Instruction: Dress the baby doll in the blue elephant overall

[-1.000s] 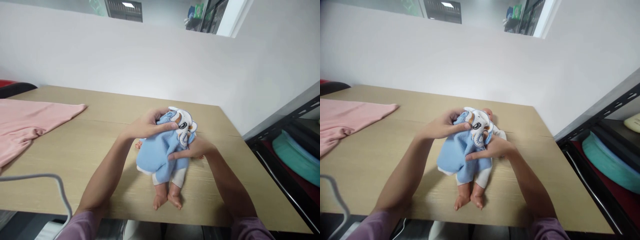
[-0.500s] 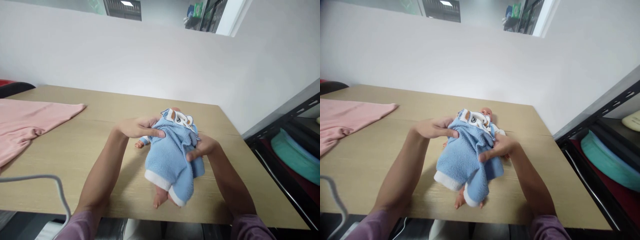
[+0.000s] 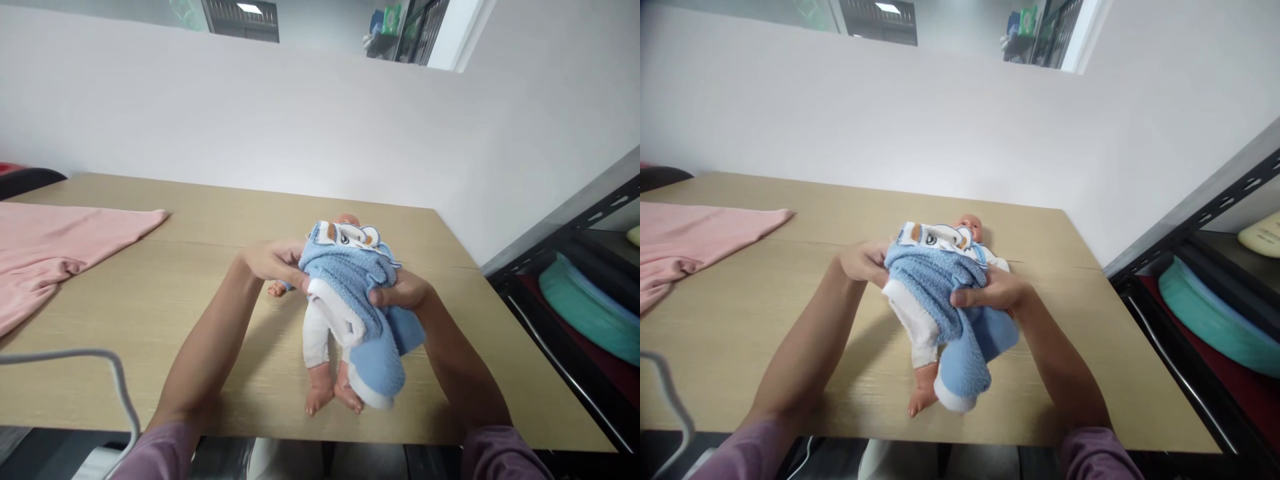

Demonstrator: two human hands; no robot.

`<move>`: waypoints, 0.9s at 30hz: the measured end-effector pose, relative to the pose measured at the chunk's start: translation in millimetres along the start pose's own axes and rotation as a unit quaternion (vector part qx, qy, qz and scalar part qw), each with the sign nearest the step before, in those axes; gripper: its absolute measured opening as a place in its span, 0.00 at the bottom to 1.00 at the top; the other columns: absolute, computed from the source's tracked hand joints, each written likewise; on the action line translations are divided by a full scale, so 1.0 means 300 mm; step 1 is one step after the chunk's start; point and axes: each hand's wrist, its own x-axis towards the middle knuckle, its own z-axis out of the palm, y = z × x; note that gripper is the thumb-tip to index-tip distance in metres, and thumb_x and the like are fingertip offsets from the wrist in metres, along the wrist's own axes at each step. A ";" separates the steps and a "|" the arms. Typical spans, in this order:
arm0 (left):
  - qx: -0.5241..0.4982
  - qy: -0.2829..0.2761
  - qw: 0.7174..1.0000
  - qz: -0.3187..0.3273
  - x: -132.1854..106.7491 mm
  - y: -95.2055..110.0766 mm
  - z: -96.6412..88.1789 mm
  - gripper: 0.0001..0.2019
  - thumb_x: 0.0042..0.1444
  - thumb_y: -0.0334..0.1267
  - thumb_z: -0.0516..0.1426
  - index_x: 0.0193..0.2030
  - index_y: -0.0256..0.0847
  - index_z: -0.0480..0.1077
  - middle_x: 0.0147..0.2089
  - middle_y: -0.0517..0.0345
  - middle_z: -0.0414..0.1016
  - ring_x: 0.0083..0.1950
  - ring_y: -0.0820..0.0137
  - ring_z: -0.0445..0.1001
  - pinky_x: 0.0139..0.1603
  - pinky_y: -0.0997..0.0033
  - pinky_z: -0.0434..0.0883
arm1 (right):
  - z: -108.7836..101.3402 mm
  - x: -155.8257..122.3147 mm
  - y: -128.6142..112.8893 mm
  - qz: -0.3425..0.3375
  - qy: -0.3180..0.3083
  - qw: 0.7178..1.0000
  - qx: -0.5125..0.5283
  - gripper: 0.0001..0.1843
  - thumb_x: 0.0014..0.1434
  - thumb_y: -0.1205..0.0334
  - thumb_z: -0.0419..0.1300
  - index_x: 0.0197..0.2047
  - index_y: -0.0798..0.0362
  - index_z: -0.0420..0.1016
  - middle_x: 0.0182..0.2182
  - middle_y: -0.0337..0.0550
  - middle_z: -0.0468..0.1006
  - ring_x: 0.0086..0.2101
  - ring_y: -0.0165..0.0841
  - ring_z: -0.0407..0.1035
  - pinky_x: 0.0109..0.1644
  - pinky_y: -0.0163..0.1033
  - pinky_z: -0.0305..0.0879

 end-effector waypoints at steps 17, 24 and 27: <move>0.050 0.172 0.979 -0.102 -0.029 0.180 0.271 0.20 0.63 0.49 0.71 0.56 0.41 0.79 0.49 0.54 0.86 0.48 0.60 0.85 0.48 0.66 0.81 | 0.148 -0.134 -0.072 -0.111 0.178 0.973 -0.097 0.31 0.57 0.48 0.79 0.60 0.47 0.80 0.59 0.48 0.86 0.62 0.49 0.79 0.73 0.56 0.73; 0.136 0.381 0.896 -0.186 -0.185 0.121 0.585 0.19 0.72 0.58 0.62 0.54 0.44 0.73 0.47 0.56 0.84 0.49 0.58 0.83 0.48 0.64 0.76 | 0.294 -0.221 0.000 -0.038 0.318 0.921 -0.223 0.22 0.62 0.55 0.68 0.58 0.50 0.81 0.54 0.50 0.88 0.55 0.51 0.82 0.68 0.58 0.75; 0.144 0.391 0.867 -0.273 -0.279 0.065 0.693 0.20 0.75 0.61 0.56 0.52 0.45 0.69 0.37 0.59 0.82 0.39 0.57 0.82 0.40 0.64 0.71 | 0.355 -0.245 0.038 -0.005 0.247 0.927 -0.282 0.20 0.62 0.58 0.68 0.57 0.50 0.81 0.50 0.50 0.89 0.51 0.51 0.82 0.63 0.57 0.78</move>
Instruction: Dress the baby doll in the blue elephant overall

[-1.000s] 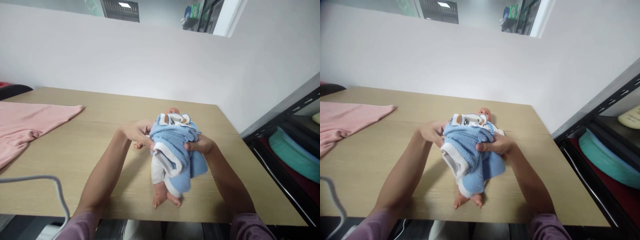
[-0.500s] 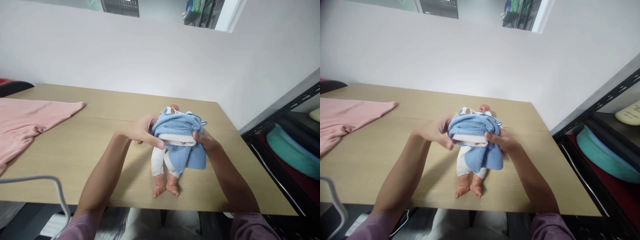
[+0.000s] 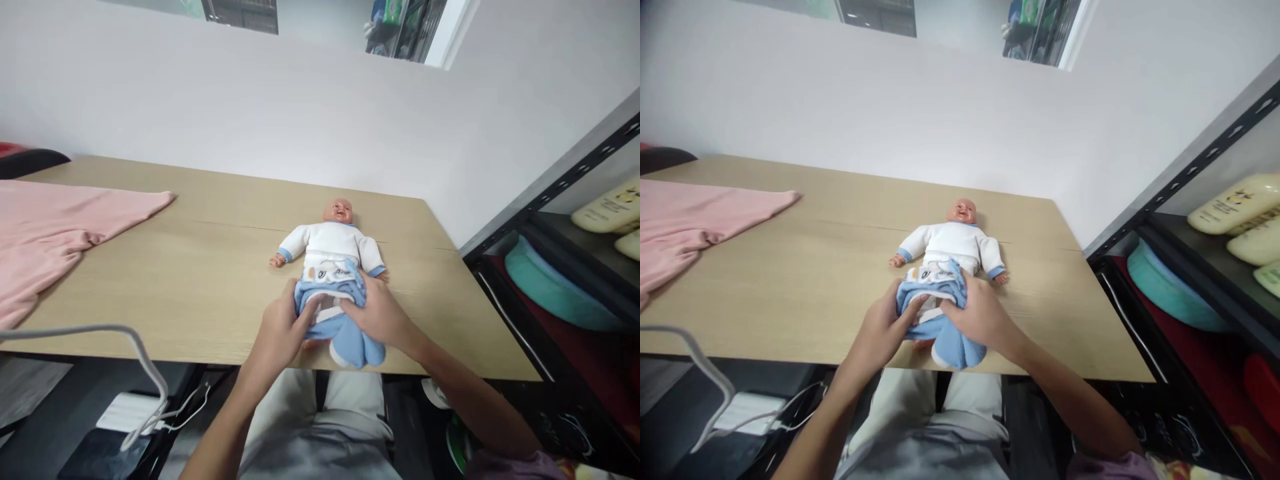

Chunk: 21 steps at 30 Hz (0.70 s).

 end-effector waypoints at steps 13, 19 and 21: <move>0.261 -0.107 0.958 -0.041 -0.074 -0.222 0.066 0.17 0.78 0.51 0.48 0.53 0.40 0.69 0.41 0.40 0.85 0.48 0.43 0.84 0.60 0.46 0.70 | 0.176 -0.055 0.077 0.013 -0.172 0.973 -0.153 0.19 0.65 0.55 0.67 0.57 0.48 0.75 0.57 0.58 0.83 0.58 0.61 0.77 0.61 0.63 0.74; 0.109 -0.064 0.992 -0.016 -0.092 -0.294 0.079 0.14 0.75 0.49 0.50 0.46 0.43 0.70 0.47 0.42 0.83 0.54 0.47 0.81 0.66 0.42 0.71 | 0.193 -0.075 0.131 0.022 -0.160 0.980 -0.119 0.28 0.59 0.54 0.73 0.62 0.45 0.75 0.57 0.56 0.83 0.55 0.66 0.79 0.55 0.60 0.75; 0.030 -0.046 0.998 -0.019 -0.103 -0.312 0.076 0.14 0.75 0.49 0.52 0.52 0.43 0.71 0.55 0.42 0.82 0.60 0.48 0.79 0.67 0.44 0.73 | 0.179 -0.075 0.141 0.031 -0.156 0.984 -0.084 0.31 0.57 0.55 0.74 0.63 0.43 0.74 0.55 0.53 0.84 0.54 0.65 0.80 0.52 0.58 0.75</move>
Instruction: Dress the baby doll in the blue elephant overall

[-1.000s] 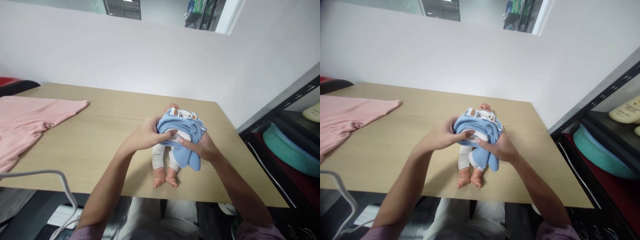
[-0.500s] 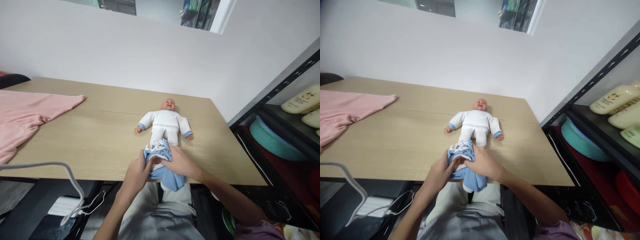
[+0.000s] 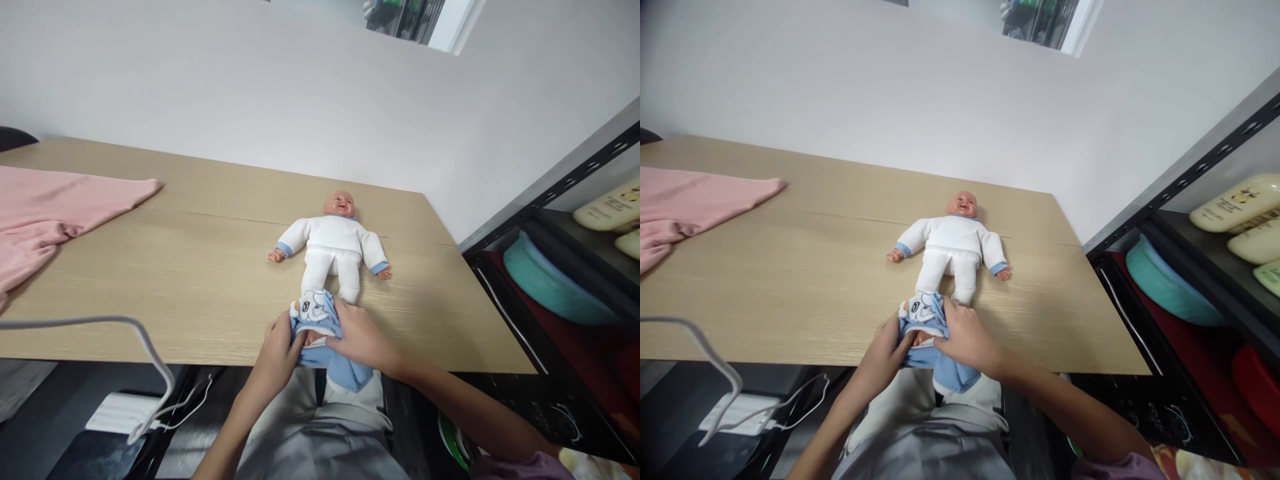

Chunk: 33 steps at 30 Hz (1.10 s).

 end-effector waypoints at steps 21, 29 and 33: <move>-0.085 -0.010 0.996 0.034 0.059 -0.040 -0.038 0.16 0.72 0.43 0.56 0.62 0.41 0.66 0.52 0.50 0.79 0.52 0.57 0.78 0.56 0.57 0.76 | -0.030 0.010 0.047 -0.035 0.057 0.994 0.086 0.26 0.61 0.60 0.72 0.61 0.44 0.77 0.53 0.47 0.86 0.52 0.52 0.82 0.58 0.54 0.78; -0.144 -0.092 0.985 0.021 0.179 0.027 -0.150 0.22 0.69 0.49 0.62 0.63 0.41 0.73 0.65 0.44 0.82 0.64 0.50 0.79 0.67 0.51 0.75 | -0.220 0.150 0.062 -0.130 -0.072 0.988 0.047 0.15 0.65 0.55 0.72 0.51 0.53 0.82 0.48 0.46 0.87 0.46 0.43 0.81 0.54 0.45 0.75; -0.164 -0.173 0.971 -0.015 0.240 0.066 -0.191 0.30 0.55 0.49 0.74 0.61 0.40 0.77 0.62 0.46 0.84 0.63 0.47 0.80 0.66 0.51 0.77 | -0.266 0.186 0.107 -0.112 -0.113 0.984 0.076 0.25 0.61 0.47 0.77 0.54 0.54 0.83 0.48 0.45 0.89 0.47 0.44 0.81 0.53 0.45 0.77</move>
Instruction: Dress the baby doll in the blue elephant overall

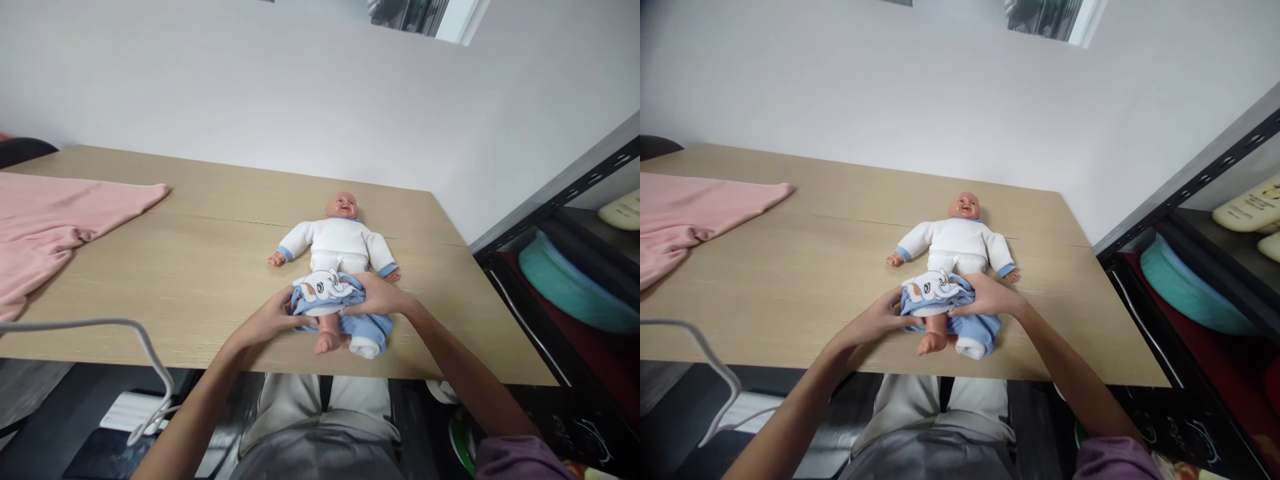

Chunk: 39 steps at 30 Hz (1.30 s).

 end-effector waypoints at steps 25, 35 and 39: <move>0.266 -0.323 0.900 0.120 0.356 0.319 -0.018 0.21 0.61 0.57 0.70 0.46 0.41 0.80 0.50 0.51 0.83 0.54 0.56 0.79 0.59 0.57 0.74 | -0.015 -0.095 0.175 -0.053 -0.049 0.984 0.165 0.24 0.68 0.39 0.70 0.55 0.50 0.81 0.47 0.41 0.79 0.46 0.38 0.72 0.55 0.41 0.70; 0.063 -0.456 0.885 0.074 0.530 0.228 -0.020 0.23 0.57 0.56 0.74 0.47 0.39 0.82 0.38 0.58 0.82 0.38 0.67 0.77 0.40 0.74 0.75 | -0.018 -0.104 0.158 0.039 -0.050 0.959 0.278 0.36 0.60 0.41 0.78 0.64 0.49 0.78 0.51 0.43 0.83 0.48 0.37 0.78 0.53 0.38 0.75; 0.019 -0.468 0.883 0.041 0.544 0.181 -0.020 0.26 0.57 0.59 0.75 0.50 0.40 0.82 0.41 0.57 0.83 0.40 0.68 0.79 0.43 0.76 0.76 | -0.012 -0.127 0.145 0.062 -0.071 0.966 0.241 0.27 0.56 0.39 0.80 0.45 0.54 0.85 0.35 0.37 0.82 0.33 0.32 0.73 0.39 0.34 0.70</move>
